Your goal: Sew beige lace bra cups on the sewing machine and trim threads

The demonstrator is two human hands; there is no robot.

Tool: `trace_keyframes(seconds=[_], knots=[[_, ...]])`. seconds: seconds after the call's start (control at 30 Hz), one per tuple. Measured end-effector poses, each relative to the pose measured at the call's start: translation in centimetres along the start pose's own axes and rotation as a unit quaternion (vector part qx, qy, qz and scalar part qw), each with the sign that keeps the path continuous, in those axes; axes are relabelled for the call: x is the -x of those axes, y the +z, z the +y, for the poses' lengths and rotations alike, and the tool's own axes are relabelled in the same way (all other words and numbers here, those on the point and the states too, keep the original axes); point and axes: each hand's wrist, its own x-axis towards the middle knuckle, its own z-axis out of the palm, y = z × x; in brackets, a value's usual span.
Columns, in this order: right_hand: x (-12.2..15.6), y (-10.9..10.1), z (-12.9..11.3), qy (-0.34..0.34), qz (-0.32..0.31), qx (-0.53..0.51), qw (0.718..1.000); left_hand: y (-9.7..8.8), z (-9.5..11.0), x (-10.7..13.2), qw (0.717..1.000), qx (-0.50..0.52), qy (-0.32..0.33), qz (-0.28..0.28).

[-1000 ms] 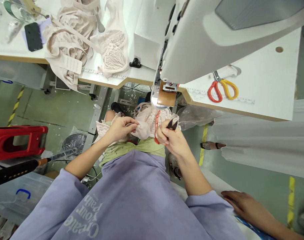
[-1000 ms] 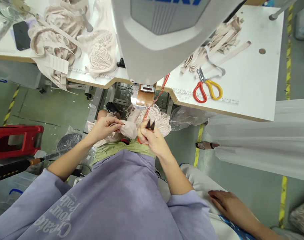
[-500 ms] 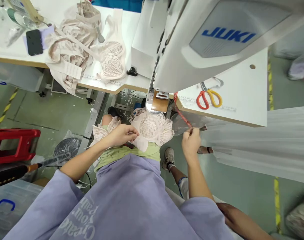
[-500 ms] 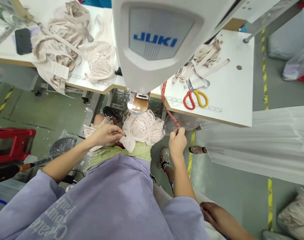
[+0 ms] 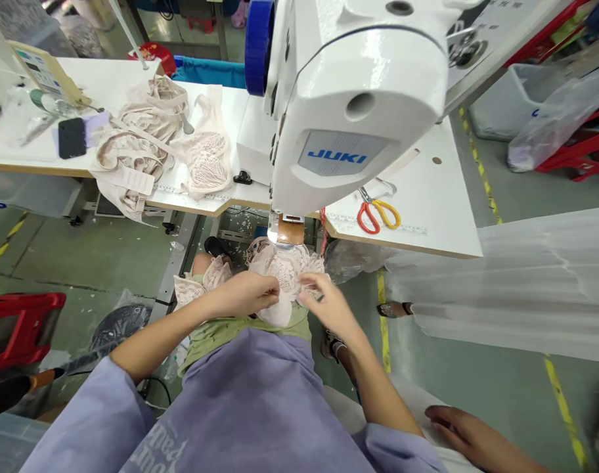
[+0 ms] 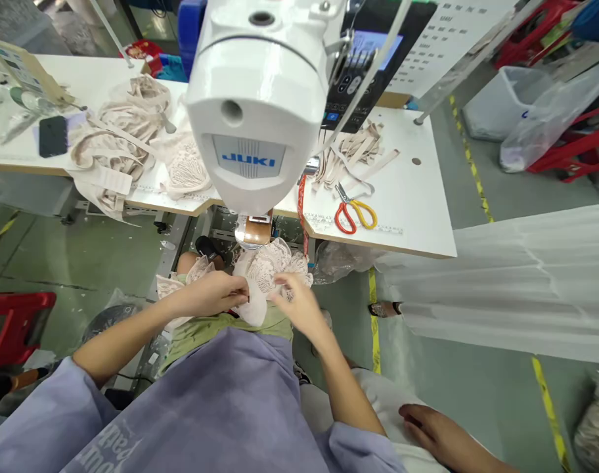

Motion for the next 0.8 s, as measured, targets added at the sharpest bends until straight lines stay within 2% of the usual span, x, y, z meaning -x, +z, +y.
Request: trace_keyframes(seconds=[0.03,0.07,0.13,0.2,0.27,0.3,0.33,0.37,0.4,0.43,0.47,0.5,0.53,0.57,0.6,0.63,0.67,0.73,0.8], knots=[[0.2,0.5,-2.2,-0.021,-0.082,-0.044,0.995,0.2,0.4,-0.7,0.999,-0.022,0.024,-0.003],[0.3,0.9,-3.9,-0.028,-0.133,-0.068,0.988,0.3,0.6,-1.2,0.998,-0.047,0.039,0.0],[0.3,1.4,-5.8,-0.013,-0.18,-0.09,0.979,0.7,0.6,-1.6,0.994,-0.097,0.031,0.037],[0.0,1.6,-5.9,0.022,-0.166,-0.113,0.979,1.5,0.0,-1.1,0.983,-0.121,-0.006,0.136],[-0.5,1.6,-5.2,0.073,-0.125,-0.201,0.969,2.8,-0.8,0.0,0.959,-0.079,-0.036,0.269],[-0.7,1.7,-4.9,0.106,-0.093,-0.277,0.95,3.8,-1.1,0.7,0.946,-0.024,-0.041,0.32],[-0.9,1.8,-4.8,0.142,-0.059,-0.365,0.918,4.9,-1.4,1.2,0.936,0.051,-0.046,0.345],[-1.0,2.0,-5.0,0.176,-0.027,-0.449,0.876,6.2,-1.6,1.6,0.93,0.153,-0.052,0.332],[-1.1,2.1,-5.3,0.202,-0.002,-0.519,0.831,7.6,-1.5,1.8,0.922,0.279,-0.056,0.264],[-1.1,2.3,-5.9,0.218,0.014,-0.57,0.792,8.9,-1.3,1.8,0.895,0.4,-0.06,0.189],[-0.9,2.4,-6.7,0.224,0.023,-0.604,0.765,10.2,-0.9,1.6,0.849,0.507,-0.065,0.134],[-0.7,2.4,-7.5,0.219,0.025,-0.623,0.75,11.3,-0.3,1.4,0.797,0.593,-0.057,0.099],[-0.4,2.4,-8.4,0.207,0.019,-0.631,0.747,12.2,0.3,1.1,0.75,0.654,-0.041,0.093],[0.0,2.2,-9.2,0.193,0.004,-0.631,0.752,12.8,0.9,0.9,0.713,0.691,-0.023,0.115],[0.4,1.8,-9.9,0.177,-0.017,-0.623,0.762,13.2,1.4,0.8,0.692,0.706,-0.002,0.151],[0.7,1.4,-10.5,0.163,-0.04,-0.609,0.776,13.3,1.8,0.8,0.69,0.699,0.014,0.188],[0.8,0.9,-10.9,0.149,-0.058,-0.588,0.793,13.2,2.0,0.9,0.707,0.672,0.027,0.218],[0.6,-0.3,-11.2,0.12,-0.047,-0.541,0.831,12.0,1.6,1.2,0.777,0.579,0.06,0.24],[-0.6,-1.5,-11.1,0.069,0.018,-0.472,0.879,9.9,0.8,1.5,0.852,0.451,0.114,0.24]])
